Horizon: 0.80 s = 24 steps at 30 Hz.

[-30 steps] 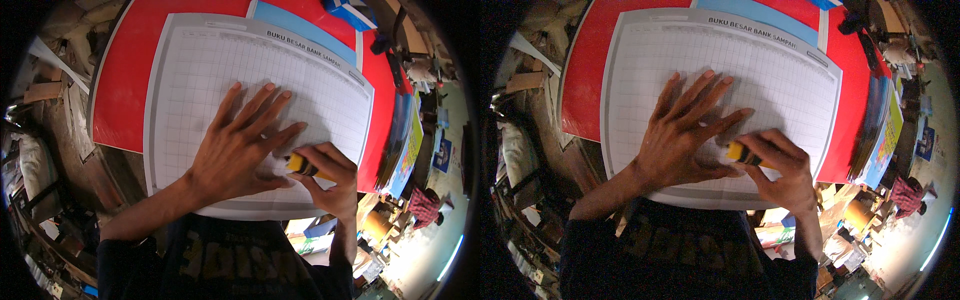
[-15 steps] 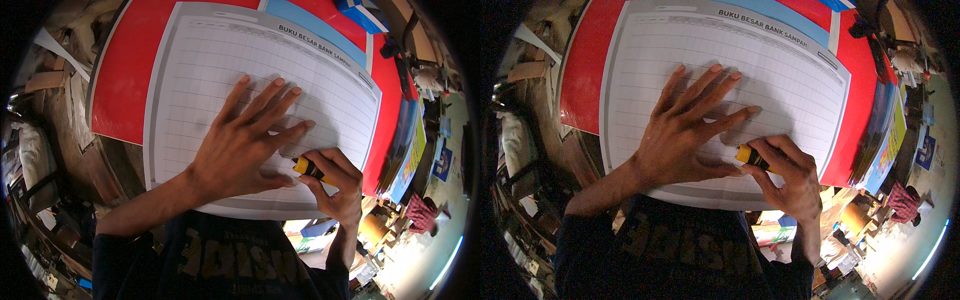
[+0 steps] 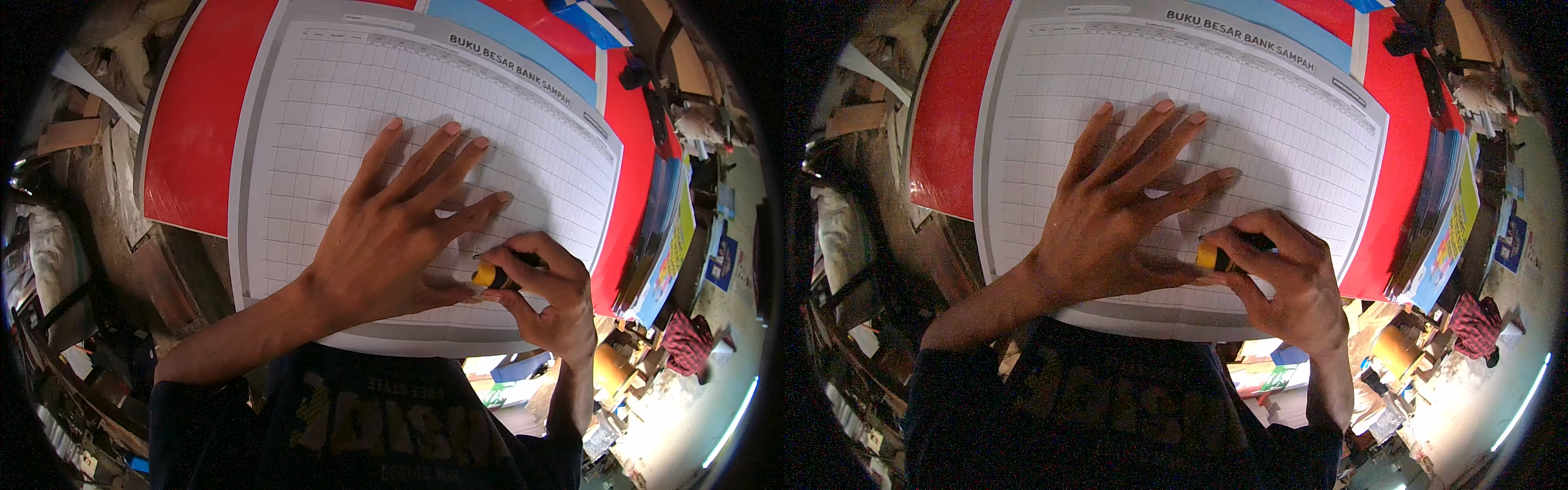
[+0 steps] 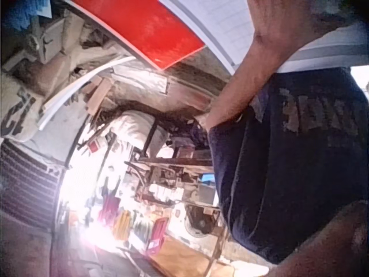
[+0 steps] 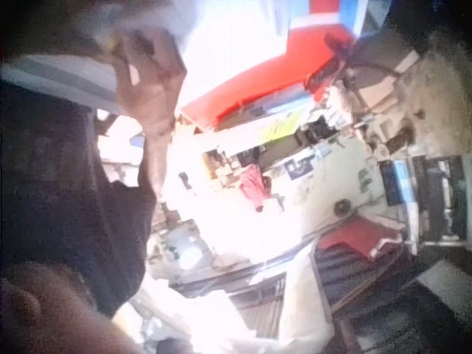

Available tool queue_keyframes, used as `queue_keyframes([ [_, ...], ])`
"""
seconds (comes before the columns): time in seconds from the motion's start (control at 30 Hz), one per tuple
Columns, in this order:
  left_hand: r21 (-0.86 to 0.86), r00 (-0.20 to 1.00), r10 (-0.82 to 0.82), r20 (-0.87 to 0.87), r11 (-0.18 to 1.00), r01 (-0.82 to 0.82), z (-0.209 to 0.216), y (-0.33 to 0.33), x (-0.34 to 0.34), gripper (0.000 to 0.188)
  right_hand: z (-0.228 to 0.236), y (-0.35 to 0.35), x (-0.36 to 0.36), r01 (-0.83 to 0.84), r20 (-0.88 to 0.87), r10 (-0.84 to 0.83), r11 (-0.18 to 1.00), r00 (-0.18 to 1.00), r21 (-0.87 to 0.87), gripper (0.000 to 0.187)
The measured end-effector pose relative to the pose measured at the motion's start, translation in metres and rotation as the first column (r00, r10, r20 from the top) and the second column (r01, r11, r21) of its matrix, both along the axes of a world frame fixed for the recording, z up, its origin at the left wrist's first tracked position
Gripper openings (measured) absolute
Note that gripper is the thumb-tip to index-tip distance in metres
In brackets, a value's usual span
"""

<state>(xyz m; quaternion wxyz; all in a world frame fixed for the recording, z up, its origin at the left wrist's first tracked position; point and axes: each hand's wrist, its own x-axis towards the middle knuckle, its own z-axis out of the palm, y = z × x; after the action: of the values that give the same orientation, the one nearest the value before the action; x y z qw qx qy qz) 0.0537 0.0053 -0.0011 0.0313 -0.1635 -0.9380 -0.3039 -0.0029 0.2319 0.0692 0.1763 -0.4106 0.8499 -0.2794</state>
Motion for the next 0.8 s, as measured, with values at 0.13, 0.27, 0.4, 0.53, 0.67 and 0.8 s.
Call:
queue_keyframes([
  [0.13, -0.019, 0.998, -0.039, 0.055, 0.999, 0.04, 0.008, -0.003, -0.001, 0.111, 0.0, 0.0, -0.006, 0.089, 0.167, -0.08, 0.995, 0.983, -0.048, 0.046],
  [0.27, -0.035, 0.995, -0.072, 0.074, 0.997, 0.075, 0.008, -0.004, -0.003, 0.118, -0.005, 0.006, -0.002, 0.054, 0.12, -0.043, 0.995, 0.992, -0.088, 0.044],
  [0.4, -0.088, 0.994, -0.073, 0.085, 0.993, 0.081, 0.014, -0.007, -0.003, 0.124, -0.012, 0.011, 0.002, -0.023, -0.057, 0.017, 0.994, 0.998, -0.105, 0.045],
  [0.53, -0.083, 0.993, -0.094, 0.068, 0.992, 0.1, 0.016, -0.011, -0.002, 0.132, -0.014, 0.014, -0.001, -0.106, -0.115, 0.091, 0.986, 0.989, -0.131, 0.047],
  [0.67, -0.036, 0.997, -0.044, 0.07, 0.998, 0.046, 0.021, -0.008, 0.006, 0.136, -0.013, 0.02, 0.002, 0.089, -0.052, -0.108, 0.952, 0.993, -0.292, 0.042],
  [0.8, -0.012, 0.963, -0.22, 0.154, 0.974, 0.225, 0.035, 0.014, 0.059, 0.111, -0.029, 0.085, -0.012, 0.654, -0.086, -0.794, 0.552, 0.602, -0.517, 0.037],
])
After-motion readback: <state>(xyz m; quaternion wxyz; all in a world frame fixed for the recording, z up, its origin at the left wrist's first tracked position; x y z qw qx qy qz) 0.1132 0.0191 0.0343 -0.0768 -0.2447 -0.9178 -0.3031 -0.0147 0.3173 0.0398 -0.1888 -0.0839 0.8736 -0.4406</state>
